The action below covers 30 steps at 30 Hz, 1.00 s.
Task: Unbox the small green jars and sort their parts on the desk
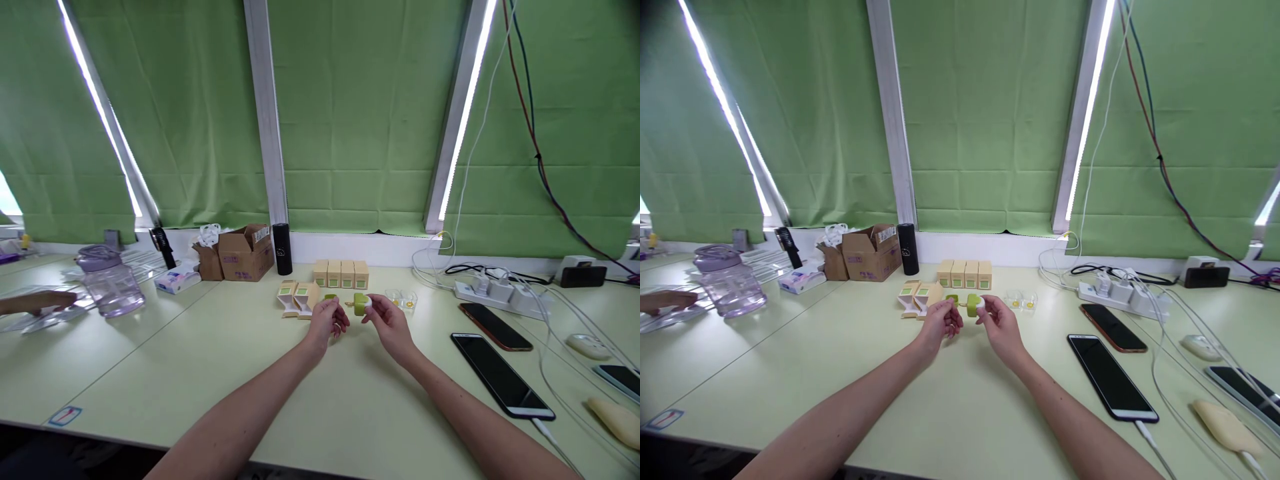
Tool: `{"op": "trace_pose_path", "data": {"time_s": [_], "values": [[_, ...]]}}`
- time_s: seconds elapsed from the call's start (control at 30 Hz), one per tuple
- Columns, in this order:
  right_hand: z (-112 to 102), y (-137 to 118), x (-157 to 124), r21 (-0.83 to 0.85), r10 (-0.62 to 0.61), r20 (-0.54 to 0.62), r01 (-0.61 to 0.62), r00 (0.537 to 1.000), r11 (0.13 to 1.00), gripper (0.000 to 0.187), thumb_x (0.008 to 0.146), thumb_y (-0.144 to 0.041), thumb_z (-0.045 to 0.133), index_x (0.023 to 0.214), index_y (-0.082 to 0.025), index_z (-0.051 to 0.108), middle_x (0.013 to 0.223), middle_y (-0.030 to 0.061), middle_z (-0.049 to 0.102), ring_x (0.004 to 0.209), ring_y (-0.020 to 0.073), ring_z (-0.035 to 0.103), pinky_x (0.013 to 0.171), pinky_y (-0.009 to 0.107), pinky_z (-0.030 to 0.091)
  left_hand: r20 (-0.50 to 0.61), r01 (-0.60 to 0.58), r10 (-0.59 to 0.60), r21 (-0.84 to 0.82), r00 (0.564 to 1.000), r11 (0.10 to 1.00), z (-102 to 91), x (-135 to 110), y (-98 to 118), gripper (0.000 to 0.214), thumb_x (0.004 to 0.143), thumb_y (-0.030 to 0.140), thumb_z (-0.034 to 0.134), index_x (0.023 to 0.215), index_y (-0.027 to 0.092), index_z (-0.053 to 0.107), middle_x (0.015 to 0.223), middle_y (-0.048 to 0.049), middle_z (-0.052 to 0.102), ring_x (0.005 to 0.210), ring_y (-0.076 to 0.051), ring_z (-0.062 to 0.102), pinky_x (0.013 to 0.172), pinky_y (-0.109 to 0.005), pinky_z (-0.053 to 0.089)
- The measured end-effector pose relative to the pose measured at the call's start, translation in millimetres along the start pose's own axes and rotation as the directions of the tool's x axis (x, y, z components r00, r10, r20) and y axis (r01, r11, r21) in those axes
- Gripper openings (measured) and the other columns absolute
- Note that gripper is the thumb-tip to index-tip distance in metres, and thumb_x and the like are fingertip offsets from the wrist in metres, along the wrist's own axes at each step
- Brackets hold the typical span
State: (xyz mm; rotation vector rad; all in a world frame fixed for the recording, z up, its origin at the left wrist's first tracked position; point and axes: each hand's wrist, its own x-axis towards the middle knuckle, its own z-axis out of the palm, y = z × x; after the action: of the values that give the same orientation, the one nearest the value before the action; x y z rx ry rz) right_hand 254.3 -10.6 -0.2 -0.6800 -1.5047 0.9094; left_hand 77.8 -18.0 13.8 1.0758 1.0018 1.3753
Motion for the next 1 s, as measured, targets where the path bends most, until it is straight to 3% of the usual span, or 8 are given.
{"op": "trace_pose_path", "data": {"time_s": [0.2,0.47,0.77,1.0], "values": [[-1.3,1.6,5.4,0.335,0.266,0.010,-0.254,0.964,0.907,0.050,0.080,-0.065,0.076,0.097,-0.018,0.070,0.095,0.0090,0.075,0.080,0.0226,0.072,0.068,0.037,0.060,-0.042,-0.018,0.018,-0.011,0.999,1.000,-3.2,4.4,-2.8,0.042,0.080,0.056,0.068,0.069,0.018,0.056,0.058,-0.0033,0.065,0.043,-0.011,0.054,0.041,-0.021,0.030],[-3.8,10.7,5.7,0.465,0.441,0.055,-0.414,0.896,0.783,0.047,0.078,-0.060,0.080,0.095,-0.018,0.071,0.089,0.0100,0.076,0.078,0.0240,0.074,0.066,0.037,0.062,-0.066,-0.045,0.045,-0.007,0.997,0.999,-3.7,4.7,-3.4,0.037,0.080,0.050,0.071,0.075,0.016,0.060,0.066,-0.0056,0.068,0.052,-0.013,0.059,0.045,-0.022,0.040],[-2.4,6.7,7.6,0.378,0.371,-0.002,-0.343,0.928,0.860,0.052,0.074,-0.061,0.083,0.098,-0.021,0.061,0.095,0.0069,0.074,0.081,0.0266,0.077,0.064,0.037,0.062,-0.106,-0.155,0.158,0.035,0.982,0.987,-2.0,7.9,-4.3,0.035,0.076,0.043,0.081,0.085,0.014,0.065,0.079,-0.0091,0.069,0.069,-0.017,0.063,0.048,-0.024,0.051],[0.6,4.6,6.8,0.179,0.198,-0.064,-0.184,0.978,0.967,0.051,0.076,-0.057,0.082,0.103,-0.021,0.059,0.099,0.0059,0.072,0.080,0.0209,0.072,0.063,0.034,0.062,-0.039,-0.272,0.276,0.088,0.960,0.958,3.8,2.1,-1.6,0.033,0.077,0.036,0.081,0.098,0.014,0.068,0.089,-0.0106,0.071,0.078,-0.018,0.064,0.050,-0.023,0.054]]}}
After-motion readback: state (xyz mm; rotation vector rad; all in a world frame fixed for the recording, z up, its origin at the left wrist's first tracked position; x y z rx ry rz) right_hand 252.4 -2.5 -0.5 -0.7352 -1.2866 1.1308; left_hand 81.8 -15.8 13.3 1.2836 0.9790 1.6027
